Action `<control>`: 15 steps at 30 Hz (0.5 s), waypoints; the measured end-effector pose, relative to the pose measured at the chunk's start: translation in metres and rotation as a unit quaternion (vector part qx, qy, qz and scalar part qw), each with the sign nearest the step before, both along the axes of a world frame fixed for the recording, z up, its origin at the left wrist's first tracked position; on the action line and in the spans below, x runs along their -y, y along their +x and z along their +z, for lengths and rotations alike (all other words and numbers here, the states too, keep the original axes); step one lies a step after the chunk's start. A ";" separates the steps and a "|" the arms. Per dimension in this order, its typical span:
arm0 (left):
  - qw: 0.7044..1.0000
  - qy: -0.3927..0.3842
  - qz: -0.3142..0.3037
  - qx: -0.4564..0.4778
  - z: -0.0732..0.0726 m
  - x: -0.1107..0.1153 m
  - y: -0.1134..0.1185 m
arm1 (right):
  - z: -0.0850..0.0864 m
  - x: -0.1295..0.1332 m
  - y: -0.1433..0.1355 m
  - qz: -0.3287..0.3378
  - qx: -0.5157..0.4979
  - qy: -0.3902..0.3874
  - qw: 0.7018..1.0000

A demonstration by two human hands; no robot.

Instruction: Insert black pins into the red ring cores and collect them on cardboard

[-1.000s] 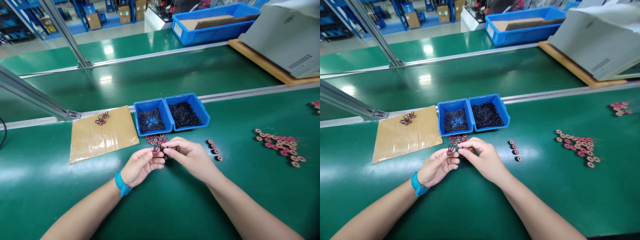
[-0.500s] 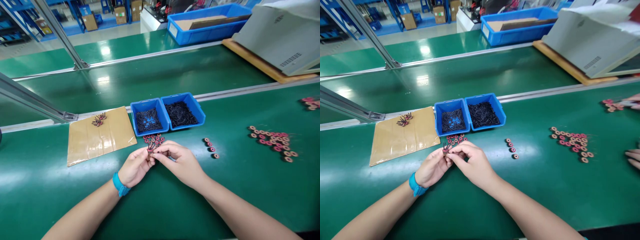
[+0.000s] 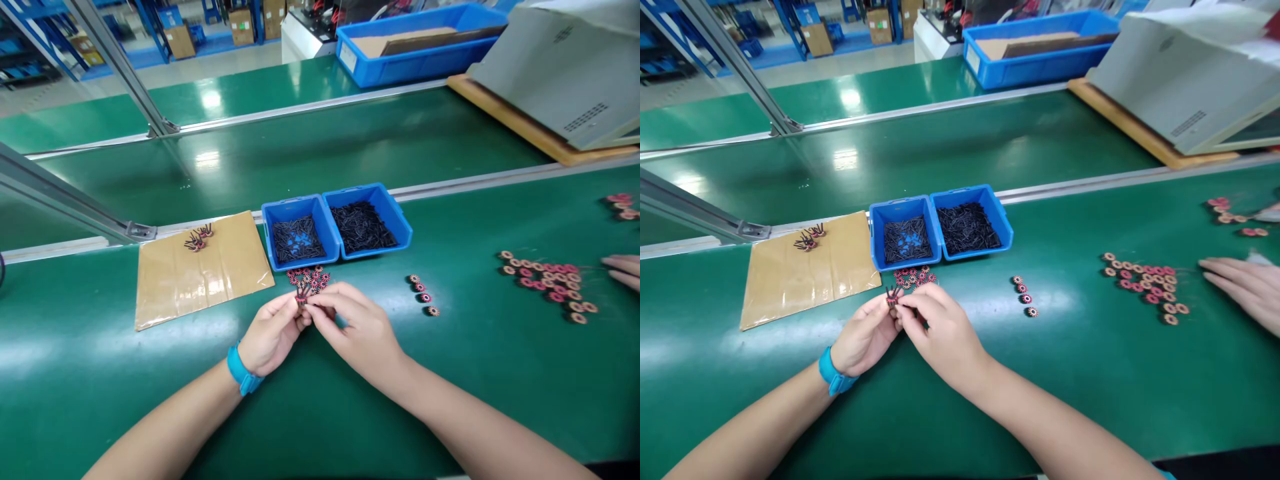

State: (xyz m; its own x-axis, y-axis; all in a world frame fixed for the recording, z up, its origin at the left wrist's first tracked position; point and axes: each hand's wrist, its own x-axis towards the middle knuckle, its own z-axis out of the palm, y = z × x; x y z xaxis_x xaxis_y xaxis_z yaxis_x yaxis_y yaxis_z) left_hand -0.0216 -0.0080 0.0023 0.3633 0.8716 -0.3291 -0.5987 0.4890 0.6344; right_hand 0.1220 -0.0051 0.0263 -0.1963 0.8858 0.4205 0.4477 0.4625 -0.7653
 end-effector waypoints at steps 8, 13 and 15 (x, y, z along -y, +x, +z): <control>0.998 -0.037 -0.005 0.041 0.004 0.001 0.001 | 0.001 0.000 0.001 0.012 0.013 0.065 0.998; 0.997 -0.055 -0.008 0.058 0.004 0.000 0.001 | 0.001 -0.001 0.004 0.030 0.000 0.051 0.998; 0.997 -0.055 -0.008 0.051 0.003 0.000 0.000 | 0.002 -0.001 0.005 0.031 -0.008 0.031 0.999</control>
